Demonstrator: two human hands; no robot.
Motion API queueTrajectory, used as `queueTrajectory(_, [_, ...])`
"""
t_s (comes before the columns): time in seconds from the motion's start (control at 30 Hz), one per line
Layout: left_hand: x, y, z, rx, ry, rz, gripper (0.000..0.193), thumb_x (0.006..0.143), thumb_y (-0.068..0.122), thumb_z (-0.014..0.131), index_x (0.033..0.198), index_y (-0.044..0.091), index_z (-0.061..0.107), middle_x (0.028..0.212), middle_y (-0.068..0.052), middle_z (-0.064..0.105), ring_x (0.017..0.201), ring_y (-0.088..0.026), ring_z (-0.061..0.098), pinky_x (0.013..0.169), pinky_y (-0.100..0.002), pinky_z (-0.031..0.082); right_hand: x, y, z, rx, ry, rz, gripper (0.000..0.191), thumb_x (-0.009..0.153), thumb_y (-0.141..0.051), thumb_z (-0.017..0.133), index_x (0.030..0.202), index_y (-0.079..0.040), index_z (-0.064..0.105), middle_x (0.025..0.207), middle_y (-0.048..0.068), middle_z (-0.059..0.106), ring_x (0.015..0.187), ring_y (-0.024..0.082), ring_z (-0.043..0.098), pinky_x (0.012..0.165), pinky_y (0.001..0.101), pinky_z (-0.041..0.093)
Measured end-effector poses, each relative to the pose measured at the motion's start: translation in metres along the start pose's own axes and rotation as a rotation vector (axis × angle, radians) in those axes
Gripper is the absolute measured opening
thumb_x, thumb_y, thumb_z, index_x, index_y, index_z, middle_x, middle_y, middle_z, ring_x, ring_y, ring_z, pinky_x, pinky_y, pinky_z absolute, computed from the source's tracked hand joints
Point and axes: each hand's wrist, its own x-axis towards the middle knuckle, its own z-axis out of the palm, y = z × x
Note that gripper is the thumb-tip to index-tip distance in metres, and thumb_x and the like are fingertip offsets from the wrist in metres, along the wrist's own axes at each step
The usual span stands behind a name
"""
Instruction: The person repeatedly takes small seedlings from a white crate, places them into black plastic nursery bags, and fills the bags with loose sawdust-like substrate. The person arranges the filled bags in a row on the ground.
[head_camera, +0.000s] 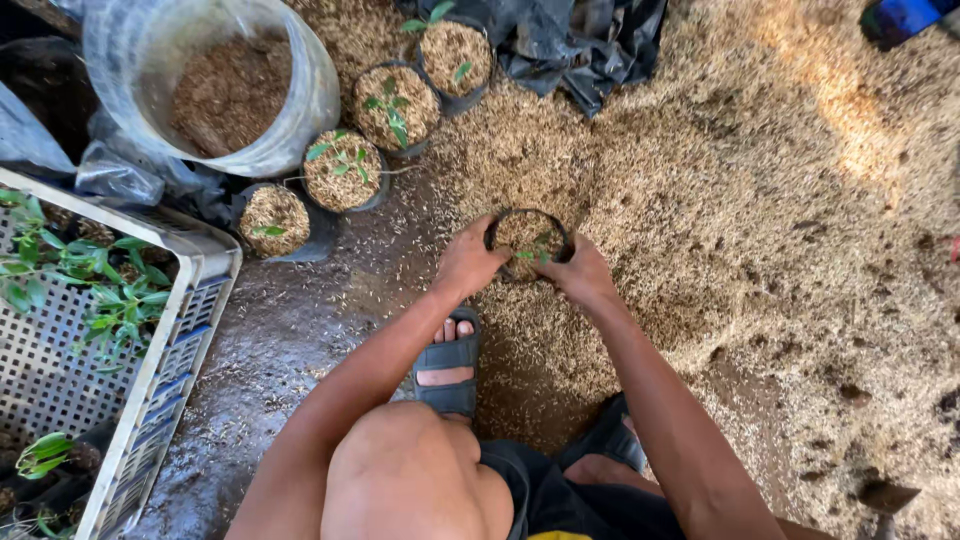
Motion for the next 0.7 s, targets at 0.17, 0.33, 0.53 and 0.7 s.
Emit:
queueTrajectory(0.17, [0.004,0.001,0.007,-0.167,0.168,0.312,0.051,0.105,0.026,0.059,0.151,0.007,0.048,0.141,-0.023,0.058,0.117,-0.036,0.059,0.101,-0.049,0.046,-0.006,0.018,-0.003,0.183,-0.034,-0.021,0.032,0.09,-0.025,0.069,0.109,-0.002,0.058,0.097,0.011,0.069,0.085,0.016,0.071,0.069,0.0284,0.063])
queueTrajectory(0.33, [0.02,0.02,0.006,-0.124,-0.047,-0.012,0.049,0.106,0.033,0.051,0.152,0.013,0.05,0.132,-0.021,0.065,0.091,-0.029,0.069,0.087,-0.046,0.055,0.01,0.033,-0.006,0.091,-0.011,0.008,0.034,0.099,-0.039,0.06,0.111,-0.008,0.064,0.108,0.014,0.071,0.098,0.023,0.064,0.091,0.043,0.052])
queueTrajectory(0.53, [-0.002,0.014,0.009,-0.191,0.154,0.067,0.051,0.095,0.031,0.064,0.132,0.0,0.051,0.125,-0.023,0.06,0.081,-0.026,0.07,0.064,-0.043,0.062,0.035,0.03,-0.018,-0.249,0.079,-0.188,0.027,0.104,-0.037,0.05,0.105,-0.013,0.063,0.091,0.001,0.063,0.078,0.015,0.057,0.07,0.0399,0.047])
queueTrajectory(0.7, [-0.014,-0.004,0.01,-0.113,0.177,0.024,0.044,0.098,0.026,0.059,0.133,0.0,0.054,0.093,-0.027,0.075,0.072,-0.033,0.072,0.07,-0.048,0.057,0.037,0.039,0.009,-0.411,0.324,-0.581,0.035,0.11,-0.027,0.042,0.088,-0.009,0.062,0.071,0.001,0.057,0.051,0.013,0.045,0.036,0.0323,0.038])
